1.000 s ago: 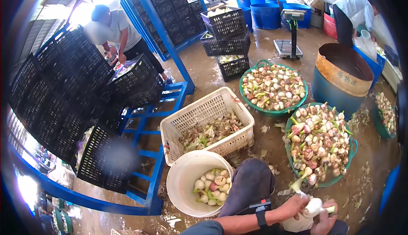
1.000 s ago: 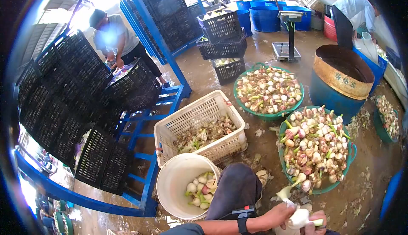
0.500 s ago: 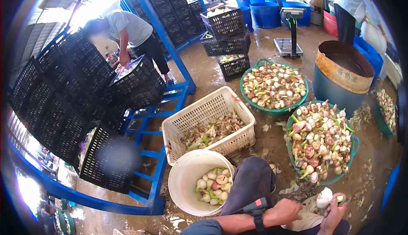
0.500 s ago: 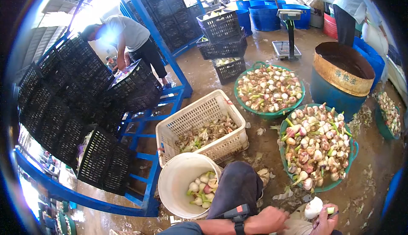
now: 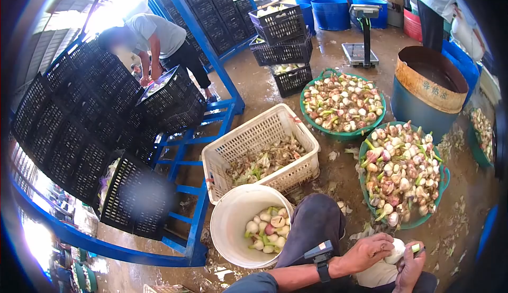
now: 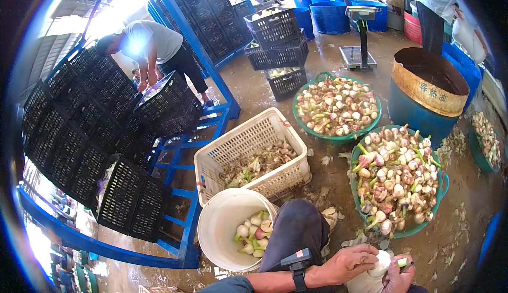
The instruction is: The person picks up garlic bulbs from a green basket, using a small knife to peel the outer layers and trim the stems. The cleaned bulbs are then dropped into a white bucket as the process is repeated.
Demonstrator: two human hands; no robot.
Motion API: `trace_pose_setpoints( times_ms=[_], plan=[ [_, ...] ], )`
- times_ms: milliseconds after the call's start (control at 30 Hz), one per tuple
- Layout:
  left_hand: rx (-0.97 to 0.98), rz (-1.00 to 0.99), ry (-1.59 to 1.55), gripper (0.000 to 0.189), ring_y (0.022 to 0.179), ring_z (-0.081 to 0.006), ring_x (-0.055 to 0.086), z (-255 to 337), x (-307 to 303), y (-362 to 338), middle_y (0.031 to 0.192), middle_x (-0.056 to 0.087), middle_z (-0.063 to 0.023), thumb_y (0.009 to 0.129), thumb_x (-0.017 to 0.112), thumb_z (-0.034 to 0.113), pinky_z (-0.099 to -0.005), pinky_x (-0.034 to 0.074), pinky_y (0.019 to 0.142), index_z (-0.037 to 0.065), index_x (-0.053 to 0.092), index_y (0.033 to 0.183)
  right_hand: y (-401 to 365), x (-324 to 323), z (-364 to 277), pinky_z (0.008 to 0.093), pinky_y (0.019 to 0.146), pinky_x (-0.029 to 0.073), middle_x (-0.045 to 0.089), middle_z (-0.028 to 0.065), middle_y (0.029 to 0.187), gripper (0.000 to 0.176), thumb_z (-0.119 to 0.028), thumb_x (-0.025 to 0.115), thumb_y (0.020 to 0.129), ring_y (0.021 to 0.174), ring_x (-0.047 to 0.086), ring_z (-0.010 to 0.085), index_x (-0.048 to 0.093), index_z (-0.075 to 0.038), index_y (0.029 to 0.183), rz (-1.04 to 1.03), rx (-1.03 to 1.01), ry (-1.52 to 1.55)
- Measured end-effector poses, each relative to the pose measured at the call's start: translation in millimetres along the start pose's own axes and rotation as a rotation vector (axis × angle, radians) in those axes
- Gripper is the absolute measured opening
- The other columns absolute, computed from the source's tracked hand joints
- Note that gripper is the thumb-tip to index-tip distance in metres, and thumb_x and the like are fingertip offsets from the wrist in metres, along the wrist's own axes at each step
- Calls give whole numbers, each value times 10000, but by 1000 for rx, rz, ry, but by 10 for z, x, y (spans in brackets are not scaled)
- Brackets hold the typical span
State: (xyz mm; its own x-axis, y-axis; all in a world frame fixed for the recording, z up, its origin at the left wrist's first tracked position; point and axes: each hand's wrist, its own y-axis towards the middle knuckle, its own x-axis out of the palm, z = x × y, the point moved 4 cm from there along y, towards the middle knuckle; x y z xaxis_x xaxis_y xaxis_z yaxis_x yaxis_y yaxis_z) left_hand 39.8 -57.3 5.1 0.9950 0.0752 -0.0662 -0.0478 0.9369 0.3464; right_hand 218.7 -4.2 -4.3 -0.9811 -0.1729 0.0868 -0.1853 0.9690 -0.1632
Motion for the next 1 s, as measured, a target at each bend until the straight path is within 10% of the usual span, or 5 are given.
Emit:
trace_pose_setpoints(
  times_ms=[300,367,867,1000],
  plan=[
    [36,119,151,197,873,-173,603,51,-122,84,1000,628,-89,791,655,-21,-277,515,702,63,608,963,69,85,-86,193,430,291,463,-57,657,75,-120,594,881,498,392,29,564,-82,939,-34,78,164],
    [-239,171,-144,184,892,-97,574,-124,-78,-54,1059,607,-80,832,588,-79,-218,478,731,42,611,969,37,88,-134,188,484,312,483,-65,698,105,-135,595,893,557,403,20,572,-77,977,-46,72,109],
    [-25,-53,232,339,882,-195,590,54,-25,94,1100,592,-131,711,717,-57,-290,507,720,53,634,1021,90,56,-61,187,455,238,402,-72,637,212,-287,562,937,506,319,20,574,-76,945,-191,212,211],
    [31,-148,249,267,860,-251,605,18,38,104,1027,603,-123,691,732,-17,-339,505,719,40,649,938,100,32,-35,207,544,370,542,-50,742,178,-218,590,924,630,453,27,589,-42,950,-236,194,90]
  ],
)
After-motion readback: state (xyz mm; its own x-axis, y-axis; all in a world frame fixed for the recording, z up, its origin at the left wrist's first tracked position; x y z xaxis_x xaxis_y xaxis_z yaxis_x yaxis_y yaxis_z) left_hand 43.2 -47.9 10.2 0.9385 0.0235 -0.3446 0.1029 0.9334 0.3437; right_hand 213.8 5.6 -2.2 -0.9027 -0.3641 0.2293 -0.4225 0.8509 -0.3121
